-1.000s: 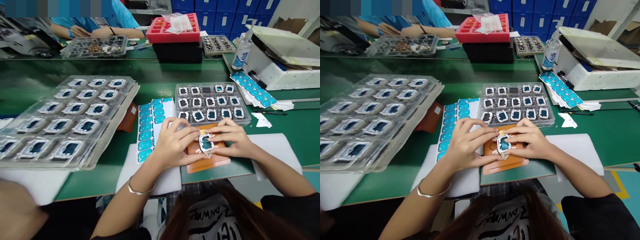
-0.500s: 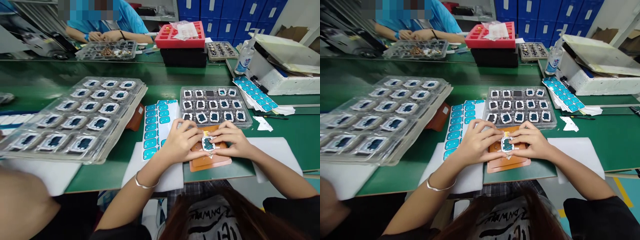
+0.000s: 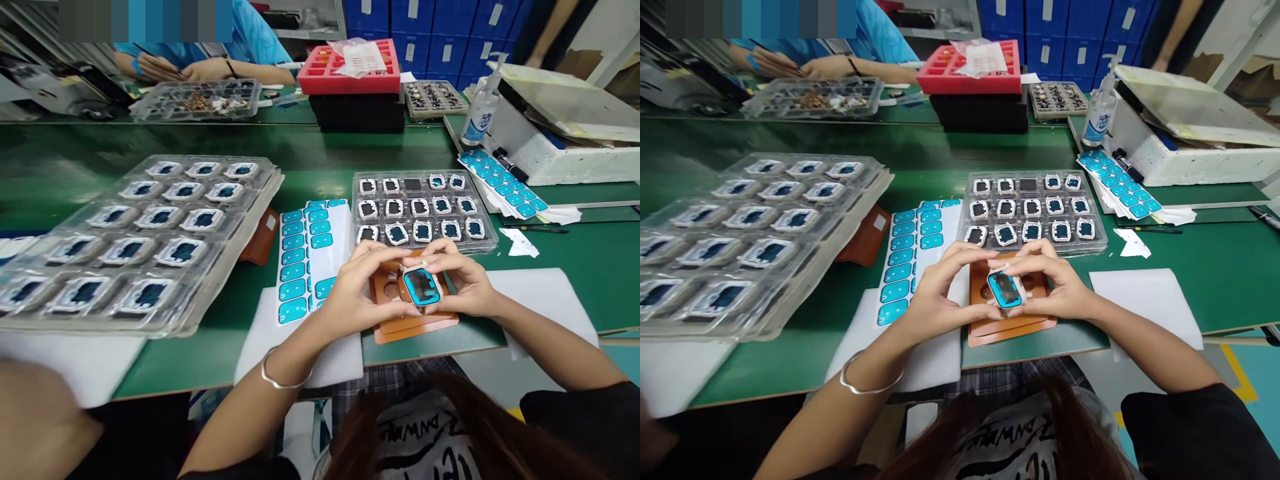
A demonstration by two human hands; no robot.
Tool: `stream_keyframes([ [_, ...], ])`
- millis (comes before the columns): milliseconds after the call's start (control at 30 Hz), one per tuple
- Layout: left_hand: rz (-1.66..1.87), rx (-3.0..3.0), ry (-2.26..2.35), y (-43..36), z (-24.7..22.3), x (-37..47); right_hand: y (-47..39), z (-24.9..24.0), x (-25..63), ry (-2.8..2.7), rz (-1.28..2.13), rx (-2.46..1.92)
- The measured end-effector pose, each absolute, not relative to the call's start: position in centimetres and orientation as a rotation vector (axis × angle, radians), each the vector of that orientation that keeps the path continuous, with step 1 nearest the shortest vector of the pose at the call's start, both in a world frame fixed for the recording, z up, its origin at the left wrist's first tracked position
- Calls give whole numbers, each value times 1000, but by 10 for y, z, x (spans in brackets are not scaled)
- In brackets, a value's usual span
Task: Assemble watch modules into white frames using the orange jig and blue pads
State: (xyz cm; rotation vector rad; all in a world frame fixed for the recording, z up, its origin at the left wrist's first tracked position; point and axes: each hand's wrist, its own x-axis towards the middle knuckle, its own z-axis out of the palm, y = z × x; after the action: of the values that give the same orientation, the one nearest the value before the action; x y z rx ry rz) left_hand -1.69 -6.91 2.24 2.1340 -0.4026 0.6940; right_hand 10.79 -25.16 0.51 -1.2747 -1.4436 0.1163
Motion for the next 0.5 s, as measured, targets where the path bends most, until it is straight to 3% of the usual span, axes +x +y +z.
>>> stream_keyframes([
  [500,235,1652,-265,-78,26,-24,-253,7,98,-1435,-10,-1433],
])
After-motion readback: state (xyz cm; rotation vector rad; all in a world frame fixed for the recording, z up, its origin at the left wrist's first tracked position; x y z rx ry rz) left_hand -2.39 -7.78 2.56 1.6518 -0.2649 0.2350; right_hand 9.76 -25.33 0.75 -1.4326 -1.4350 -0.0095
